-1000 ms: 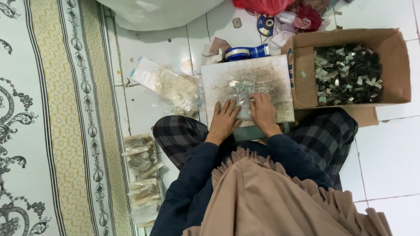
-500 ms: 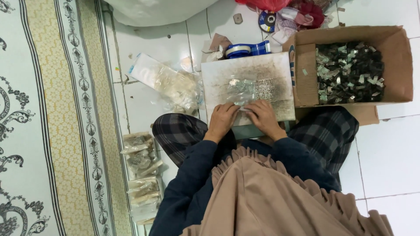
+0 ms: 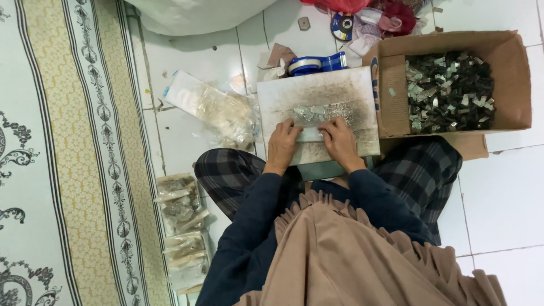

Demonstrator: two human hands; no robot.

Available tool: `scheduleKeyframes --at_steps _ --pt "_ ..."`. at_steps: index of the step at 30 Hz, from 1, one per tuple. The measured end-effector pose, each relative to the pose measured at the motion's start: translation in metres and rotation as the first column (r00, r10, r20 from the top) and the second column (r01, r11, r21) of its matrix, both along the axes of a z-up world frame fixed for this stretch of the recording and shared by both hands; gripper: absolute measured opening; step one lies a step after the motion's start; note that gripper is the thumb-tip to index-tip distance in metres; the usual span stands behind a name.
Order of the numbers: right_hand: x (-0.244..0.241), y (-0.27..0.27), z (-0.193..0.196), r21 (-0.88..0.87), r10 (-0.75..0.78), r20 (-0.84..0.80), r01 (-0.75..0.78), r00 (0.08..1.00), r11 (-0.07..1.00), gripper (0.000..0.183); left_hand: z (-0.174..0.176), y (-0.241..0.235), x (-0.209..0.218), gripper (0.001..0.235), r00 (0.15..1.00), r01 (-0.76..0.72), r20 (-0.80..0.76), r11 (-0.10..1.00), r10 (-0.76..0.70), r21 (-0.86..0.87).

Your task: The person is sorting and bagging small metal components, picking them from a box and placing them into small plastic bags while sitting on the floor.

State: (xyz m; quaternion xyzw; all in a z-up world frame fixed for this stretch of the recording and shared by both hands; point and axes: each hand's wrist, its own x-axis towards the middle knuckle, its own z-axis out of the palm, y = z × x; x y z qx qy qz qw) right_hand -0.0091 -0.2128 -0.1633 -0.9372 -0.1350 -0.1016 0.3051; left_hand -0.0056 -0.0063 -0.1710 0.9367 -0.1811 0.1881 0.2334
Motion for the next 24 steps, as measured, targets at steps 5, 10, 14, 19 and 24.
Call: scheduleKeyframes --at_steps 5,10,14,19,24 --pt "0.000 -0.008 -0.001 -0.039 0.134 0.092 -0.130 0.987 0.991 0.025 -0.022 0.010 -0.002 0.014 0.994 0.107 0.028 0.991 -0.110 0.083" --pt "-0.002 -0.013 -0.002 -0.049 0.199 0.122 -0.194 0.972 0.980 0.030 -0.018 0.015 -0.006 0.036 0.987 0.154 -0.046 0.988 -0.153 0.027" --pt "0.000 -0.011 -0.003 0.025 0.130 0.088 -0.132 0.988 0.991 0.016 -0.010 0.012 -0.005 0.015 0.989 0.089 -0.110 0.994 -0.095 -0.063" --pt "0.006 -0.008 -0.001 0.103 0.053 0.007 -0.053 0.999 0.993 0.019 0.005 0.007 0.000 0.013 0.965 -0.026 -0.258 0.966 -0.043 -0.258" --pt "0.007 0.001 0.017 0.064 -0.040 -0.068 0.044 0.997 0.997 0.014 0.014 0.002 0.001 0.015 0.971 -0.059 -0.238 0.953 -0.014 -0.298"
